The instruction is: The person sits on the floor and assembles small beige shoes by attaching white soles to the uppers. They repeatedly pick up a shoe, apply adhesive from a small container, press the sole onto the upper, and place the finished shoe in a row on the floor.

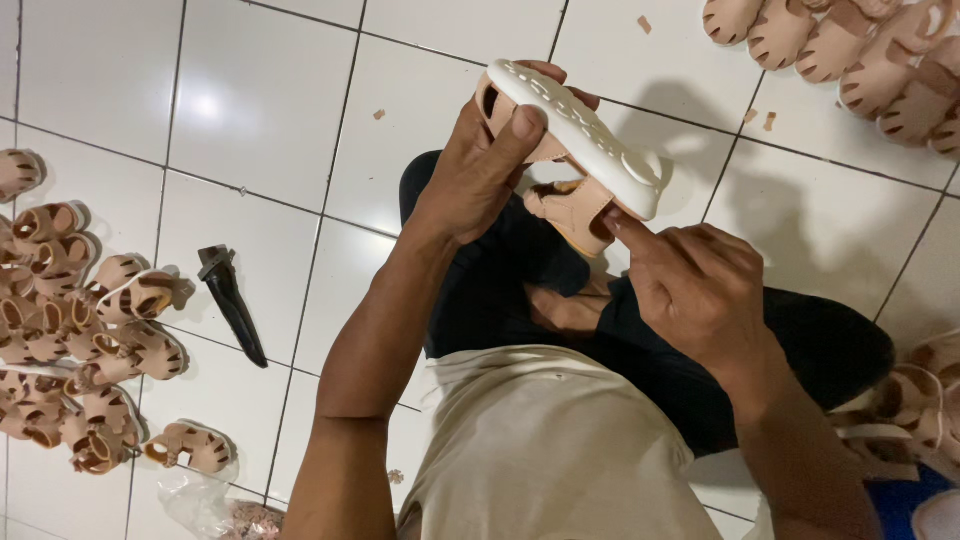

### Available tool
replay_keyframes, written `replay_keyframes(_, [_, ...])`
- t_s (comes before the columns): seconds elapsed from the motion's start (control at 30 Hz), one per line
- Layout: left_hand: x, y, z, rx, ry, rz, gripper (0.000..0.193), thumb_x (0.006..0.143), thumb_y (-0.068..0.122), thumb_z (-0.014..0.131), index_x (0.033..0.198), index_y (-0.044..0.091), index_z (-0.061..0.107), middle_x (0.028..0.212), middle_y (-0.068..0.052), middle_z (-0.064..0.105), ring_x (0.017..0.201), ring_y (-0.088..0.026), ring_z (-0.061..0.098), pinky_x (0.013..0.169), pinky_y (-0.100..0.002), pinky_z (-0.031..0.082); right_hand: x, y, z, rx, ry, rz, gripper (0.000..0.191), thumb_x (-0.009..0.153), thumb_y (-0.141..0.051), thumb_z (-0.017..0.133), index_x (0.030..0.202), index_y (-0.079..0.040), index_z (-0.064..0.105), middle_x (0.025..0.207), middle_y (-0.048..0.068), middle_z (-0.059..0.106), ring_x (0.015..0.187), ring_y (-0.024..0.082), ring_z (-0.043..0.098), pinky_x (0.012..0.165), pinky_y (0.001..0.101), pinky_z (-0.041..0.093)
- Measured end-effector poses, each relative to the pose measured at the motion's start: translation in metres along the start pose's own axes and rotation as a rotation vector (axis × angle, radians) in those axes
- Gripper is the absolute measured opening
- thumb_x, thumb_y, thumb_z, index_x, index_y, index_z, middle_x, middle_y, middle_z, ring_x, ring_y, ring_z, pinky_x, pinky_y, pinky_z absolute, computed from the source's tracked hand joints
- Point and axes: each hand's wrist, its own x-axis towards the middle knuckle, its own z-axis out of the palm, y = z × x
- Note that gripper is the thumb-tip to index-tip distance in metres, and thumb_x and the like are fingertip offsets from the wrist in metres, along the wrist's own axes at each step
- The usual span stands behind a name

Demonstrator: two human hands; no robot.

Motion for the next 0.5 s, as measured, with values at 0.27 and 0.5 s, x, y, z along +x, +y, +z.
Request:
replay_keyframes(0.27, [-0.003,0.007,0.006,0.083,0.006,0.02,0.073,0.096,0.057,0.073,0.14,0.004,0.05,0.13,-0.024,0.069,0.122,-0.033,0.073,0.103,-0.045,0.064,0.009,0.001,-0.002,-0.137,-0.074,-0.054,0.02,0.085,0.001,0.078,0.104,-0.004,0.078,0.075,0.009,0.07,0.064,0.021,0.066,0.063,0.0328,0.053])
replay_keyframes(0.5, [-0.003,0.006,0.006,0.107,-0.01,0.022,0.072,0.097,0.058,0.072,0.139,0.004,0.051,0.13,-0.024,0.07,0.122,-0.032,0.074,0.103,-0.045,0.063,0.013,0.0,-0.006,-0.245,-0.149,-0.1,0.014,0.086,-0.004,0.08,0.099,-0.008,0.079,0.07,0.006,0.067,0.061,0.018,0.065,0.065,0.0308,0.052])
